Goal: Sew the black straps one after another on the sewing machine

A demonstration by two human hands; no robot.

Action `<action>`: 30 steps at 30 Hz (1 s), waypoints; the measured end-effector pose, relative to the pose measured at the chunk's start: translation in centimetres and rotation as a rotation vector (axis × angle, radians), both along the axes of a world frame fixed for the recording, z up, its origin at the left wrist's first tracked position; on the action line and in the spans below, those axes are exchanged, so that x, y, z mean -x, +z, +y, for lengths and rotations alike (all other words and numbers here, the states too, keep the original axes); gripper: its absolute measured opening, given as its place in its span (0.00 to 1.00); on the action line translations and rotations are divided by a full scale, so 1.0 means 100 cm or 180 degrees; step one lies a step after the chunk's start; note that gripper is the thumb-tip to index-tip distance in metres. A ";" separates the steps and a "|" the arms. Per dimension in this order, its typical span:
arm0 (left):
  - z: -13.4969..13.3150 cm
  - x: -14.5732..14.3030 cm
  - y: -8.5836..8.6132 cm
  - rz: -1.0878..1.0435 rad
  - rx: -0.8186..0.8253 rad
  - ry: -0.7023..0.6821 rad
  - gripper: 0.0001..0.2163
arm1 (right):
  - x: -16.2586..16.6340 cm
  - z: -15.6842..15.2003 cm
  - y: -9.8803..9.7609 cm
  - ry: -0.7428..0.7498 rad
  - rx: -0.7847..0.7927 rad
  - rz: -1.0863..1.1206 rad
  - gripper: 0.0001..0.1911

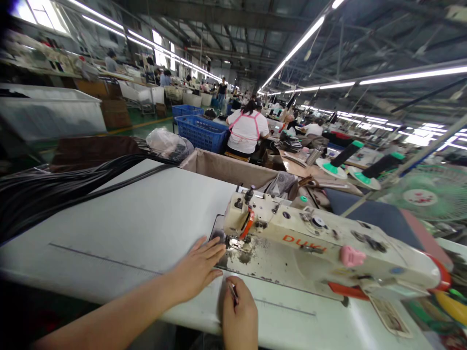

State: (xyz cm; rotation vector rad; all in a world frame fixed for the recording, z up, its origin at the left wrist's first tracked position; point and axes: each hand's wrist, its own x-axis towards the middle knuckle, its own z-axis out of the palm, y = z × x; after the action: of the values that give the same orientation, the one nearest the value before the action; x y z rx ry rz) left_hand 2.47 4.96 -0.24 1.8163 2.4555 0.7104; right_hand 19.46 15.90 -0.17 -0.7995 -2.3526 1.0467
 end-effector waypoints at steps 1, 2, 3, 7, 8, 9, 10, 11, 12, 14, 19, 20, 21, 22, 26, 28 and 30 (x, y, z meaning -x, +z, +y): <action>0.001 0.002 0.001 -0.0059 0.0040 0.0003 0.26 | 0.000 0.000 0.000 -0.0002 -0.0007 -0.0023 0.20; 0.001 0.004 0.003 -0.0114 0.0086 0.0011 0.26 | -0.001 -0.001 0.000 -0.0009 -0.0021 -0.0033 0.20; 0.002 0.005 0.004 -0.0158 0.0129 0.0021 0.26 | -0.001 -0.001 -0.001 -0.0018 -0.0036 -0.0031 0.20; 0.003 0.008 0.005 -0.0157 0.0176 0.0052 0.25 | -0.002 -0.002 -0.001 -0.0030 -0.0061 0.0013 0.19; 0.003 0.008 0.005 -0.0130 0.0168 0.0050 0.25 | -0.001 -0.002 -0.002 -0.0037 -0.0068 0.0030 0.19; 0.003 0.008 0.004 -0.0113 0.0169 0.0049 0.25 | -0.001 -0.002 -0.002 -0.0045 -0.0082 0.0050 0.19; 0.003 0.008 0.004 -0.0111 0.0177 0.0044 0.25 | 0.000 -0.003 -0.003 -0.0060 -0.0099 0.0071 0.19; 0.004 0.009 0.003 -0.0120 0.0188 0.0044 0.26 | 0.000 -0.003 -0.005 -0.0072 -0.0110 0.0082 0.19; 0.004 0.009 0.002 -0.0134 0.0199 0.0050 0.26 | 0.000 -0.003 -0.006 -0.0085 -0.0113 0.0088 0.19; 0.005 0.011 0.001 -0.0148 0.0206 0.0061 0.26 | 0.000 -0.003 -0.008 -0.0082 -0.0101 0.0074 0.20; 0.008 0.015 0.002 -0.0157 0.0214 0.0083 0.25 | -0.001 -0.002 -0.013 -0.0058 -0.0061 0.0121 0.20; 0.009 0.015 0.002 -0.0176 0.0221 0.0080 0.25 | -0.001 -0.002 -0.013 -0.0062 -0.0058 0.0134 0.19; 0.009 0.015 0.003 -0.0197 0.0228 0.0072 0.25 | -0.001 -0.002 -0.013 -0.0064 -0.0055 0.0142 0.19; 0.009 0.015 0.003 -0.0220 0.0239 0.0067 0.24 | -0.001 -0.002 -0.014 -0.0068 -0.0054 0.0148 0.19; 0.010 0.018 0.003 -0.0309 0.0269 0.0070 0.25 | 0.000 -0.003 -0.012 -0.0072 -0.0007 0.0137 0.19; 0.014 0.026 0.001 -0.0368 0.0153 0.0026 0.22 | 0.000 -0.004 -0.009 -0.0080 0.0041 0.0135 0.18; 0.021 0.039 0.000 -0.0494 -0.0067 -0.0001 0.18 | 0.000 -0.005 -0.007 -0.0080 0.0068 0.0147 0.17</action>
State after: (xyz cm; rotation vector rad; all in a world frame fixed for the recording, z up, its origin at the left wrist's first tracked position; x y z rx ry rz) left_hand -1.43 7.07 -0.28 1.6975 2.3584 0.8460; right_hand 19.48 15.45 -0.85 -0.8022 -2.2907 1.0700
